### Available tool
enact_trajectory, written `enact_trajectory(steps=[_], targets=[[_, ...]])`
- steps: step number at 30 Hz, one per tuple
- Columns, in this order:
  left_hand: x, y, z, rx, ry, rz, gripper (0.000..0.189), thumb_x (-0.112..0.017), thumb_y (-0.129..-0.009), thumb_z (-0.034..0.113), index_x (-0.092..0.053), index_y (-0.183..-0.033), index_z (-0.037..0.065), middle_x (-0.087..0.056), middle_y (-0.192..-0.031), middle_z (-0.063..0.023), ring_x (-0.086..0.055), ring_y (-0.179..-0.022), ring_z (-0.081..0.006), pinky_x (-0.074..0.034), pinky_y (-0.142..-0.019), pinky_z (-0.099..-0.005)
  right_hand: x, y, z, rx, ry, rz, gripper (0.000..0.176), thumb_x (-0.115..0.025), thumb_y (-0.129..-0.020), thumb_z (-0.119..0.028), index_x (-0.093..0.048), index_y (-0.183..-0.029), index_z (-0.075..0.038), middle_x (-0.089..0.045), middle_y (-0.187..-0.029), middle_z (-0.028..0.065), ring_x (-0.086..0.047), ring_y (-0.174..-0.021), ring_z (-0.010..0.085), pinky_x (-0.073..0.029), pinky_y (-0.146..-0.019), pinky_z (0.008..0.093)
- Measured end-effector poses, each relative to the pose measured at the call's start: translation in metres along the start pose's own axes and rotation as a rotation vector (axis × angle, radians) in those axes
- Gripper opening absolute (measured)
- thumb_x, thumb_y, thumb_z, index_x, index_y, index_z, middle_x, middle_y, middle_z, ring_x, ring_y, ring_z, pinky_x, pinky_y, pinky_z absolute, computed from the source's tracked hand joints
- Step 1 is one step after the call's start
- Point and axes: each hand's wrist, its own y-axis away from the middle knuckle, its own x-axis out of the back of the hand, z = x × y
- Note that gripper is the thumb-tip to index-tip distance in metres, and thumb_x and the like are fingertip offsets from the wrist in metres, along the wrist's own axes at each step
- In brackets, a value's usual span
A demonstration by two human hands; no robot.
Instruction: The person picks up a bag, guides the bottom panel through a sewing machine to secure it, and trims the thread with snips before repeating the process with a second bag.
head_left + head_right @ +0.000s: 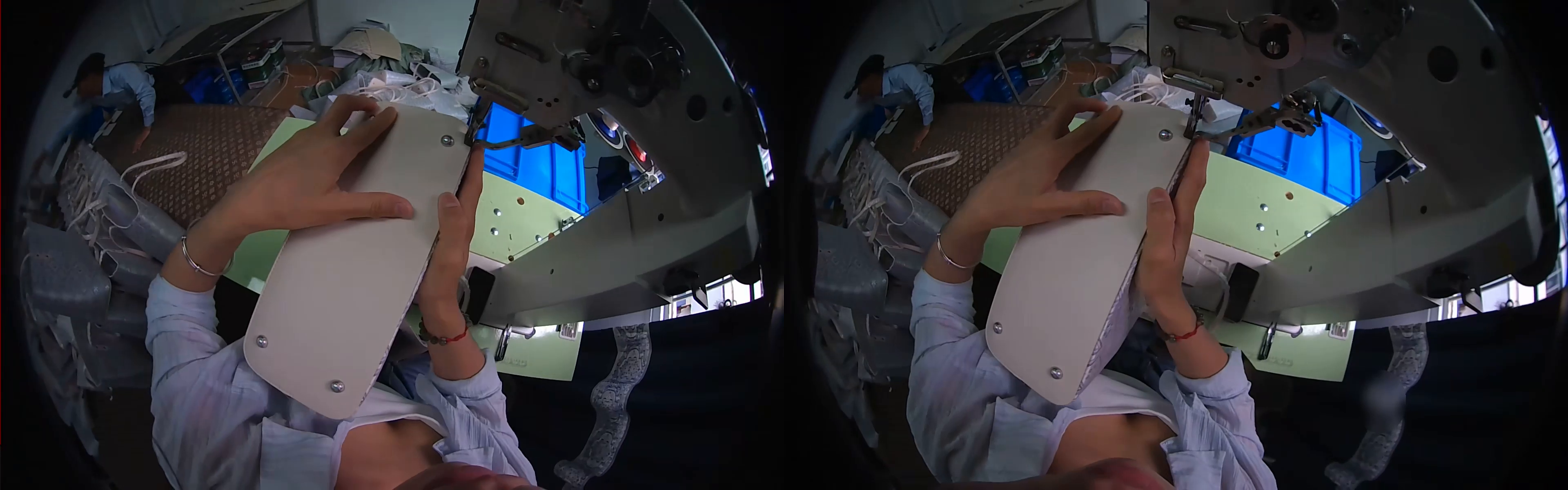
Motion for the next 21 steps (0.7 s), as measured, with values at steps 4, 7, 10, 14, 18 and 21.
enact_trajectory(steps=[4,7,10,14,18,21], targets=[[-0.019,0.043,-0.027,-0.094,0.589,0.132,0.111,-0.077,-0.067,0.066,-0.036,-0.148,0.003,-0.03,-0.15,-0.0249,-0.038,-0.137,-0.0408,-0.038,-0.108,-0.0488,-0.004,0.001,-0.003,0.03,0.021,0.057,0.064,-0.05,-0.093,-0.025,-0.03,-0.148,0.001,-0.041,-0.142,0.0137,-0.041,-0.126,0.0201,-0.031,-0.108,0.0329],[-0.055,0.094,-0.012,-0.357,1.518,0.301,0.126,-0.081,-0.057,0.072,-0.029,-0.153,0.01,-0.021,-0.156,-0.028,-0.025,-0.144,-0.0408,-0.027,-0.114,-0.0535,-0.005,-0.001,-0.003,0.042,0.033,0.093,0.065,-0.049,-0.094,-0.026,-0.028,-0.149,0.001,-0.038,-0.144,0.014,-0.039,-0.128,0.021,-0.029,-0.11,0.0334],[-0.077,0.128,0.027,-0.516,1.305,0.466,0.109,-0.067,-0.075,0.071,-0.024,-0.154,0.011,-0.015,-0.159,-0.0234,-0.027,-0.144,-0.0367,-0.025,-0.116,-0.0518,-0.007,-0.004,-0.004,0.041,0.036,0.117,0.065,-0.047,-0.095,-0.028,-0.027,-0.15,0.001,-0.036,-0.146,0.0142,-0.036,-0.13,0.0219,-0.028,-0.111,0.0339],[-0.093,0.159,0.052,0.619,2.197,0.508,0.085,-0.052,-0.087,0.065,-0.034,-0.15,0.011,-0.037,-0.151,-0.0182,-0.044,-0.133,-0.0339,-0.042,-0.103,-0.0532,-0.006,-0.002,-0.005,0.021,0.055,0.119,0.067,-0.045,-0.095,-0.03,-0.025,-0.151,0.0,-0.033,-0.149,0.0146,-0.034,-0.134,0.0232,-0.026,-0.112,0.0345],[-0.126,0.173,0.026,0.531,2.467,0.533,0.07,-0.049,-0.09,0.053,-0.046,-0.142,0.008,-0.056,-0.134,-0.0181,-0.06,-0.115,-0.0347,-0.053,-0.089,-0.051,-0.005,0.0,-0.007,0.009,0.061,0.122,0.068,-0.043,-0.096,-0.033,-0.023,-0.152,0.0,-0.03,-0.152,0.0149,-0.031,-0.137,0.0244,-0.024,-0.114,0.0351],[-0.123,0.178,0.023,0.527,2.418,0.406,0.065,-0.043,-0.092,0.035,-0.031,-0.151,0.011,-0.035,-0.151,-0.0135,-0.038,-0.136,-0.03,-0.032,-0.11,-0.0461,-0.003,0.001,-0.008,0.005,0.062,0.128,0.068,-0.041,-0.097,-0.034,-0.021,-0.153,0.0,-0.027,-0.154,0.0152,-0.029,-0.139,0.0253,-0.023,-0.115,0.0355]])
